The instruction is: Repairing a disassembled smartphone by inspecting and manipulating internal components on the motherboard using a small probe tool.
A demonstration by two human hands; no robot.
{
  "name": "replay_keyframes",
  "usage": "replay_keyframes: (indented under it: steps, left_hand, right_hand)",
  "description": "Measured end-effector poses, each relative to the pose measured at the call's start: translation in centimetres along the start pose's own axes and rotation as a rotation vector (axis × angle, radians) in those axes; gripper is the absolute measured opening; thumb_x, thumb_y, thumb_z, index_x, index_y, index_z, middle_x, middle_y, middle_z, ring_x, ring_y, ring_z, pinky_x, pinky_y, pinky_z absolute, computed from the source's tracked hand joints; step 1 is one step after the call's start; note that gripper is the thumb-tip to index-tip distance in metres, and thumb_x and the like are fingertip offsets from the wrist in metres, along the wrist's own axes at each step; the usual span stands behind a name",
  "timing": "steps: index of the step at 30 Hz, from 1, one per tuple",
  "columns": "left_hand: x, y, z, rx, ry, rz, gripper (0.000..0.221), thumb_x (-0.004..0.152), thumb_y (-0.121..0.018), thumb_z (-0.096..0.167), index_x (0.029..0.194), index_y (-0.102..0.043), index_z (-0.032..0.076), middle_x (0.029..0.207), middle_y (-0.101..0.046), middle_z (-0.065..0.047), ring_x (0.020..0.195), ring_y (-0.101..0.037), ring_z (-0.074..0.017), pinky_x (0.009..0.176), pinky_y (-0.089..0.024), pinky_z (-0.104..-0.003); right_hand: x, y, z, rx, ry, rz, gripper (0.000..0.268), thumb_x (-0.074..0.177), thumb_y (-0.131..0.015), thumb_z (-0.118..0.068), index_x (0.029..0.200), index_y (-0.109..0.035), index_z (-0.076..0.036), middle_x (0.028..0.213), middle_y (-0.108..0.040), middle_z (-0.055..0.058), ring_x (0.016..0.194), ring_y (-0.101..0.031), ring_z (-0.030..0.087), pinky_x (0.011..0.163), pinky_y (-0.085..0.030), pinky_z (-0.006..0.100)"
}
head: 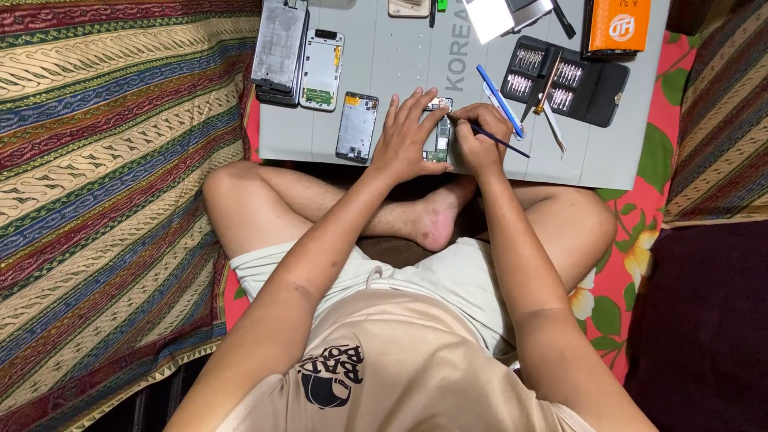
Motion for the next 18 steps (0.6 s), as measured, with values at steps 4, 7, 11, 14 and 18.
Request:
replay_keyframes:
  steps: [4,7,11,14,18]
  left_hand:
    - [0.02,0.56,0.4,-0.014,0.008,-0.01,0.09,0.069,-0.095,0.049,0.142,-0.054,0.016,0.157,-0.037,-0.018,0.151,-0.027,-0.0379,0.124,-0.004,-0.059]
    - [-0.01,0.41,0.36,-0.004,0.012,-0.017,0.092,0.07,-0.094,0.051,0.145,-0.053,0.017,0.159,-0.036,-0.017,0.152,-0.026,-0.0375,0.125,-0.004,-0.058]
    - [-0.02,0.09,0.11,0.007,0.001,-0.009,0.094,0.069,-0.094,0.052,0.146,-0.052,0.019,0.159,-0.035,-0.016,0.152,-0.027,-0.0376,0.124,-0.005,-0.059]
    - [-0.01,0.16,0.23,0.012,0.005,-0.014,0.095,0.07,-0.094,0.052,0.148,-0.051,0.021,0.159,-0.035,-0.016,0.152,-0.026,-0.0373,0.125,-0.005,-0.059]
    - [0.03,0.53,0.41,0.004,0.021,-0.033,0.094,0.07,-0.094,0.051,0.148,-0.05,0.021,0.159,-0.035,-0.017,0.152,-0.026,-0.0368,0.125,-0.004,-0.057]
  right_hand:
    - [0.03,0.07,-0.31,0.008,-0.013,0.003,0.01,0.082,-0.066,0.005,0.079,-0.073,-0.002,0.077,-0.075,0.015,0.071,-0.07,0.035,0.07,-0.053,0.04]
    - [-0.1,0.06,-0.16,-0.004,-0.021,0.013,0.008,0.082,-0.065,0.003,0.08,-0.072,-0.001,0.078,-0.074,0.017,0.072,-0.07,0.037,0.069,-0.053,0.042]
    - [-0.14,0.14,-0.06,-0.009,-0.023,0.018,0.008,0.082,-0.065,0.004,0.079,-0.072,-0.001,0.077,-0.074,0.016,0.071,-0.07,0.036,0.069,-0.053,0.042]
    - [-0.21,0.13,0.1,-0.018,-0.027,0.024,0.008,0.082,-0.065,0.003,0.079,-0.071,-0.001,0.077,-0.074,0.016,0.072,-0.07,0.036,0.069,-0.053,0.042]
    - [-0.15,0.22,-0.04,-0.009,-0.035,0.021,0.009,0.081,-0.064,0.005,0.078,-0.07,0.0,0.077,-0.073,0.017,0.071,-0.07,0.037,0.068,-0.053,0.042]
Point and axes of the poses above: each hand's wrist, its own x-axis towards the middle knuckle, its own y-axis out of the back of the hand, z = x × y, the point moved 4 cm from there along x, towards the middle knuckle
